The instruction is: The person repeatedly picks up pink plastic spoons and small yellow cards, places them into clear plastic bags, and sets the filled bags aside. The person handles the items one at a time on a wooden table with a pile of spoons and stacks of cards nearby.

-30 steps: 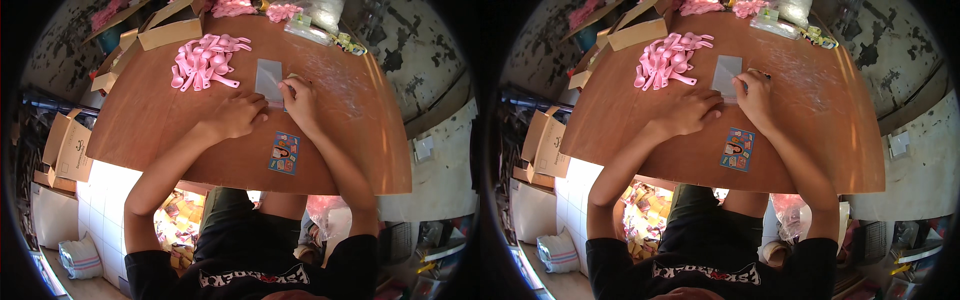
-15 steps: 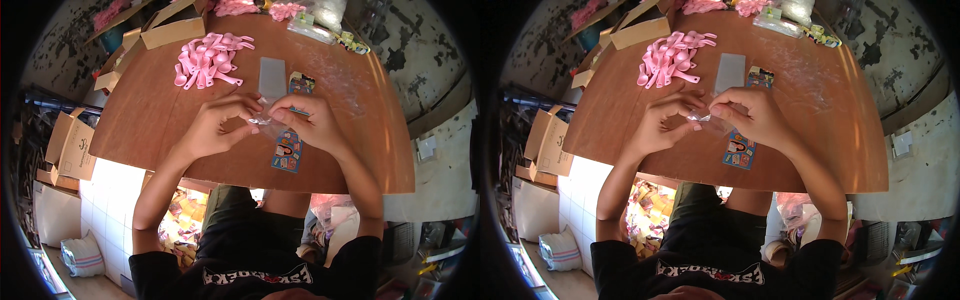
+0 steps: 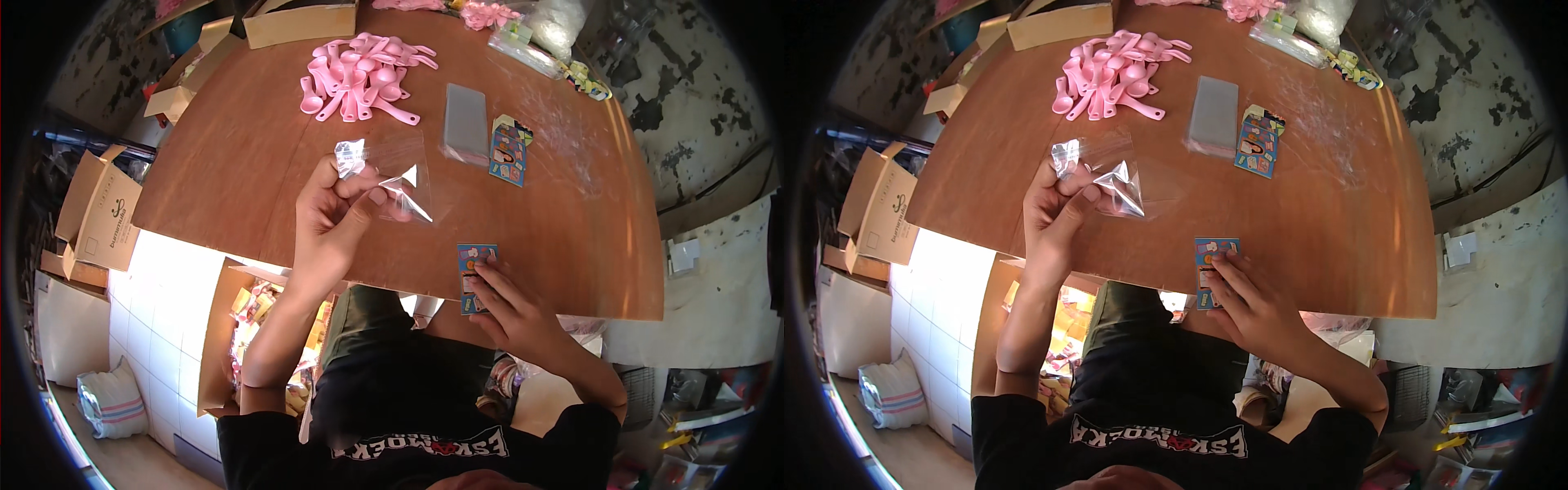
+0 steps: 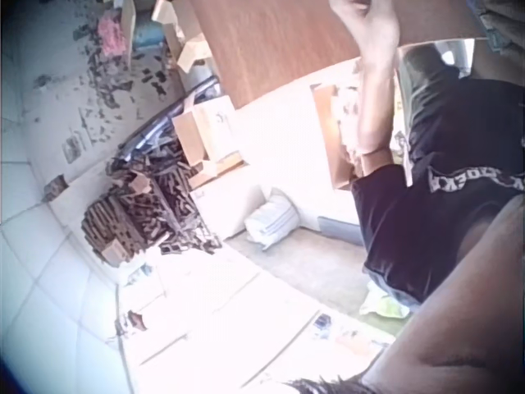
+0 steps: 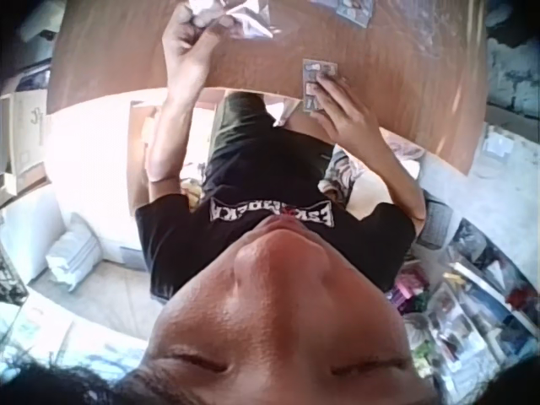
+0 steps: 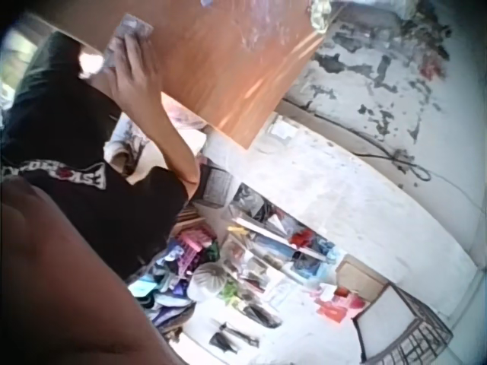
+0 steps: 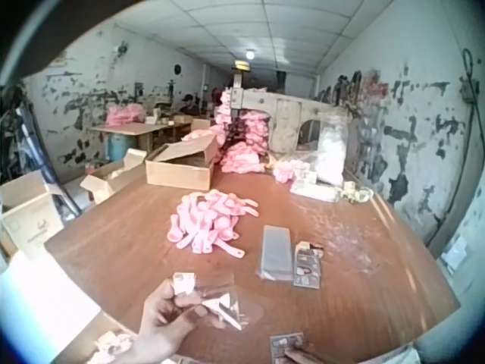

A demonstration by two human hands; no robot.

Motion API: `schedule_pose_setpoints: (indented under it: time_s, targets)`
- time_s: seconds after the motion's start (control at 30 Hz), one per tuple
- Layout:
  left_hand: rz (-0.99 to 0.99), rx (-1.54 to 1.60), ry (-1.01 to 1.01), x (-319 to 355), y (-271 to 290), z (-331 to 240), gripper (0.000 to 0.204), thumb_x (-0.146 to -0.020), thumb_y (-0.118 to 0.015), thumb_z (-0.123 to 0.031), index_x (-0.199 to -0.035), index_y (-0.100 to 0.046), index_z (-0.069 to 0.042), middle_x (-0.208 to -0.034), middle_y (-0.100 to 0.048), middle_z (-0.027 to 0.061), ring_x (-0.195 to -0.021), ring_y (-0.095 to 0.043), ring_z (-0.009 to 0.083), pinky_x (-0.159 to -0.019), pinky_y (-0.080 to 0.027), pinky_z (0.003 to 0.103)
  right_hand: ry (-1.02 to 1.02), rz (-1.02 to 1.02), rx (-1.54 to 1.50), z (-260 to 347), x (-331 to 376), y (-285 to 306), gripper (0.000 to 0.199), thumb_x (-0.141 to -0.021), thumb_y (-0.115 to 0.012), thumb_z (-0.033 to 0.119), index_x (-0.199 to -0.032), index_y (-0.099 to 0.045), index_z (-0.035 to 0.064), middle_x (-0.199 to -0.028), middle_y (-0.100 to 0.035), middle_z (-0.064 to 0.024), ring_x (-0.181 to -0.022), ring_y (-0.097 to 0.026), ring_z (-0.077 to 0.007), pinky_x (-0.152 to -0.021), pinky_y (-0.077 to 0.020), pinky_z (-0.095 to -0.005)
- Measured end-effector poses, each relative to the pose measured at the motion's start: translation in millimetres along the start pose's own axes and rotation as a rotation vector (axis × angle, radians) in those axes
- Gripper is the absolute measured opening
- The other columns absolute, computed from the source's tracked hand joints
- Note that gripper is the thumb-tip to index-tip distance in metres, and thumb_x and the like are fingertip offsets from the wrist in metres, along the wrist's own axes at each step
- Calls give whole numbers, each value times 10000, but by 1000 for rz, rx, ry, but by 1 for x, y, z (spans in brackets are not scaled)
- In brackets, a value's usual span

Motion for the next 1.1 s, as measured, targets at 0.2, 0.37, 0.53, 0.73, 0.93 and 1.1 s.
schedule_pose_setpoints:
  time_s: [0.2,0.37,0.53,0.73,0.93,1.1]
  targets:
    - [-91,51,87,8,7,5,249,-969,-590,-51,-1204,-573,31,-1004,-706,108,-860,-686,154,-816,-523,286,96,-172,-9,11,0,33,265,-760,-740,-12,-1011,-661,-44,-1052,-673,-139,-870,-691,-296,-715,-581,-374]
    - [-17,-35,129,8,-4,10,252,-960,-608,-39,-1194,-586,52,-979,-724,110,-890,-673,129,-800,-535,260,60,-546,-179,6,-19,94,168,-805,-723,-36,-965,-673,-54,-892,-709,-146,-735,-686,-207,-658,-533,-263]
    - [88,-49,181,11,-22,13,247,-946,-623,-19,-1176,-598,68,-999,-723,106,-916,-646,92,-800,-531,240,-31,-815,-432,-3,-59,114,116,-881,-688,-14,-983,-683,-70,-900,-720,-128,-780,-647,-94,-670,-500,-208]
    - [148,-145,204,15,-26,0,243,-915,-650,-3,-1143,-621,74,-924,-728,83,-844,-654,83,-773,-530,247,-13,-764,-487,-4,-102,117,167,-907,-694,64,-1029,-693,-49,-915,-725,-87,-775,-632,-71,-664,-495,-202]
    - [234,-262,210,13,-26,-12,249,-937,-630,-32,-1159,-616,81,-990,-710,111,-878,-668,122,-790,-521,258,-81,-409,-515,-9,-120,93,155,-904,-696,78,-1016,-699,-29,-909,-724,-85,-782,-640,-69,-684,-501,-217]
    - [240,-334,193,12,-27,-9,231,-937,-632,-34,-1142,-638,74,-960,-699,79,-885,-634,89,-787,-510,257,-186,-336,-680,-10,-124,72,119,-898,-698,87,-963,-697,-12,-888,-717,-81,-808,-674,-127,-741,-519,-251]
Point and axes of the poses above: each hand's wrist, its own x-axis away from the middle knuckle, its own y-axis out of the back of the hand, z = x × y, the point moved 7 cm from there along -x, towards the middle knuckle
